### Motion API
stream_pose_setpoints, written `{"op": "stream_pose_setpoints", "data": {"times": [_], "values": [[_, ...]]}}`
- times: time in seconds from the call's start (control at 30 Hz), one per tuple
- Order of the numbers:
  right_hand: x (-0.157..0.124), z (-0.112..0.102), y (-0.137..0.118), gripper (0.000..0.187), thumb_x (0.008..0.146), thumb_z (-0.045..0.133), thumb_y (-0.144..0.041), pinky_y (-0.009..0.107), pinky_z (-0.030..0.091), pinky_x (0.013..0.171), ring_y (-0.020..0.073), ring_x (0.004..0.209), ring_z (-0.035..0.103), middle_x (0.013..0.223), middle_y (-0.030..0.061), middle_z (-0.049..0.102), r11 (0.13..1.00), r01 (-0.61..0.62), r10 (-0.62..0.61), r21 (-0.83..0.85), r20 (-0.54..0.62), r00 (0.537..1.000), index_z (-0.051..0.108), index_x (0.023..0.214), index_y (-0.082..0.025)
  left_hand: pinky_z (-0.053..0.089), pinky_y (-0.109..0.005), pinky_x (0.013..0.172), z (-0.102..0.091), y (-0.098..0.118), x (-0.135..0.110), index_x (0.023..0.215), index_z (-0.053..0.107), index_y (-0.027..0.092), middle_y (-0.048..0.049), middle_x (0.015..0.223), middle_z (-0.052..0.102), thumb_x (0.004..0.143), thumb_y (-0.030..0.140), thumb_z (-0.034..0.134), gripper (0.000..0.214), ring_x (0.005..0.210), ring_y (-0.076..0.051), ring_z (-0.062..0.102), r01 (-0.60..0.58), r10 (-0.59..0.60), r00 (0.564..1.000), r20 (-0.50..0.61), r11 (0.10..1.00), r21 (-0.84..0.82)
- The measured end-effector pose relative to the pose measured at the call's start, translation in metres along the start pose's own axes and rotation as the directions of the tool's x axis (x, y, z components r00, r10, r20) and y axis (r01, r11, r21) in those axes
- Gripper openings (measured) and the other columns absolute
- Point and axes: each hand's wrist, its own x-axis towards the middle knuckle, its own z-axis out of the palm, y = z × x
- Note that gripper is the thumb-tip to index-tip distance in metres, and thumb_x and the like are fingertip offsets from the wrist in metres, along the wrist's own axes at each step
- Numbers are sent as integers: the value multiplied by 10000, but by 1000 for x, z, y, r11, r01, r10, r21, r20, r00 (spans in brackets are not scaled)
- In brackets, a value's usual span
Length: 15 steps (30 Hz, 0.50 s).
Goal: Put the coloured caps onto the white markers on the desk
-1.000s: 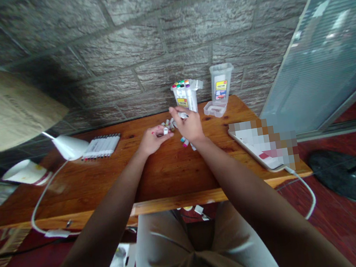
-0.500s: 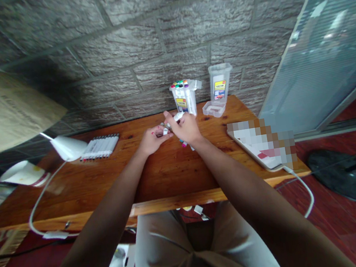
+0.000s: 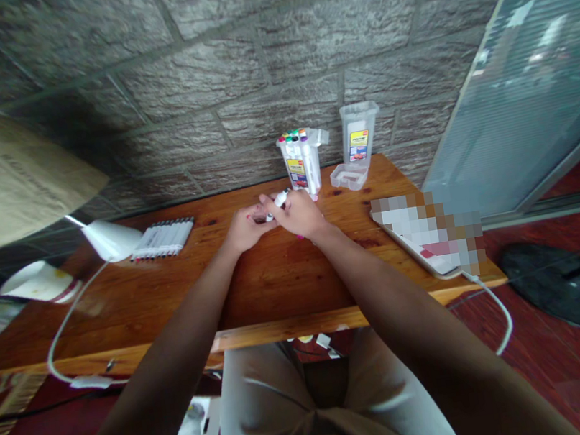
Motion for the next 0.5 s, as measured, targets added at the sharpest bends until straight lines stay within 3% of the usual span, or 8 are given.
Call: {"op": "stream_pose_setpoints", "data": {"times": [0.1,0.3,0.5], "values": [[0,-1,-4,549,982,451,-566,264,425,591,147,580,616,621,34,685,996,-3,0,-85,-43,999,661,644,-187,486,-292,707,0,0,1,712,625,149,-30,741,681,675,423,823,341,678,-145,609,-3,3,1000,-19,1000,-4],[4,-13,3,446,999,456,-490,266,481,709,187,758,718,813,53,772,989,-87,44,-124,-313,949,749,828,-202,477,-287,686,1,-4,1,675,567,159,-3,691,622,659,433,842,388,646,-130,572,0,0,999,-33,1000,-26],[3,-14,2,418,984,490,-475,261,501,724,185,742,722,801,45,776,989,-112,79,-97,-296,952,753,807,-203,492,-289,718,1,-1,1,715,607,154,-7,707,642,672,460,831,383,668,-132,589,13,-14,999,-38,999,-42]]}}
